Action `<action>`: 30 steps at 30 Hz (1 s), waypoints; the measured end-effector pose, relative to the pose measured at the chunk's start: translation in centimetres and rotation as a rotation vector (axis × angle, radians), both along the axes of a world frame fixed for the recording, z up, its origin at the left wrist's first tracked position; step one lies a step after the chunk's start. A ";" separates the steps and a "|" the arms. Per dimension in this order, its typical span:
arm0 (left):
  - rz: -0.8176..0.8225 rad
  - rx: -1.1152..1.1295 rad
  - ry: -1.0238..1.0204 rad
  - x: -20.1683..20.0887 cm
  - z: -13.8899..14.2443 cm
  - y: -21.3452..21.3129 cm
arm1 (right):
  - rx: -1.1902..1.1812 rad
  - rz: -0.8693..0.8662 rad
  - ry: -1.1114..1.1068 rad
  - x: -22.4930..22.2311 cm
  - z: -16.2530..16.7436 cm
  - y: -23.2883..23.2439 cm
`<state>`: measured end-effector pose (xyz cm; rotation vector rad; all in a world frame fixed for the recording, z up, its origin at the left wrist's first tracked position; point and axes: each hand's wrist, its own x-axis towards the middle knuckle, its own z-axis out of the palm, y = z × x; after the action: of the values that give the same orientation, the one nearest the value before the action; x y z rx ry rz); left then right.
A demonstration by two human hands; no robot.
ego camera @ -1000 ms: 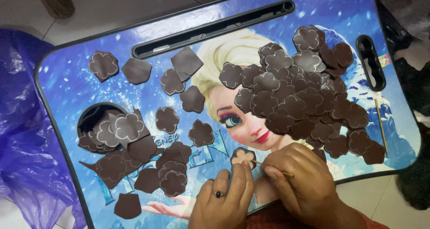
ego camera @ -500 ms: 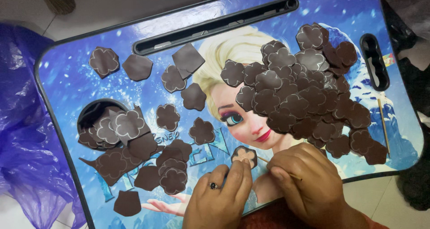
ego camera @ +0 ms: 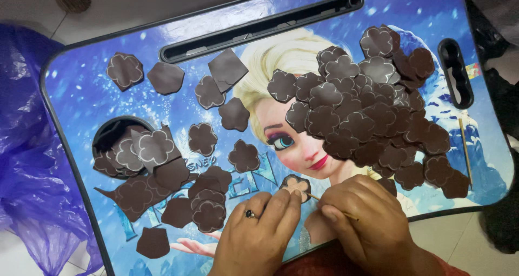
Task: The person uses a small pointed tool to trace and cut flower-shaped outlines on dark paper pieces placed on a Frozen-themed board. They repeatedly pick up pieces, trace the edges, and set them aside, working one at a time.
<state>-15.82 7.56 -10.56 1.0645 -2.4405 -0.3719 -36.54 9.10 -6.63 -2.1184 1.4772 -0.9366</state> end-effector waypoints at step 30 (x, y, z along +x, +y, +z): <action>0.051 0.101 0.070 0.7 0.2 -0.6 | 0.030 0.030 -0.041 0.7 -0.2 0.3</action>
<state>-15.08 6.91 -10.40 1.1338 -2.3499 -0.5117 -35.85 9.38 -6.86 -2.0819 1.4275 -0.9356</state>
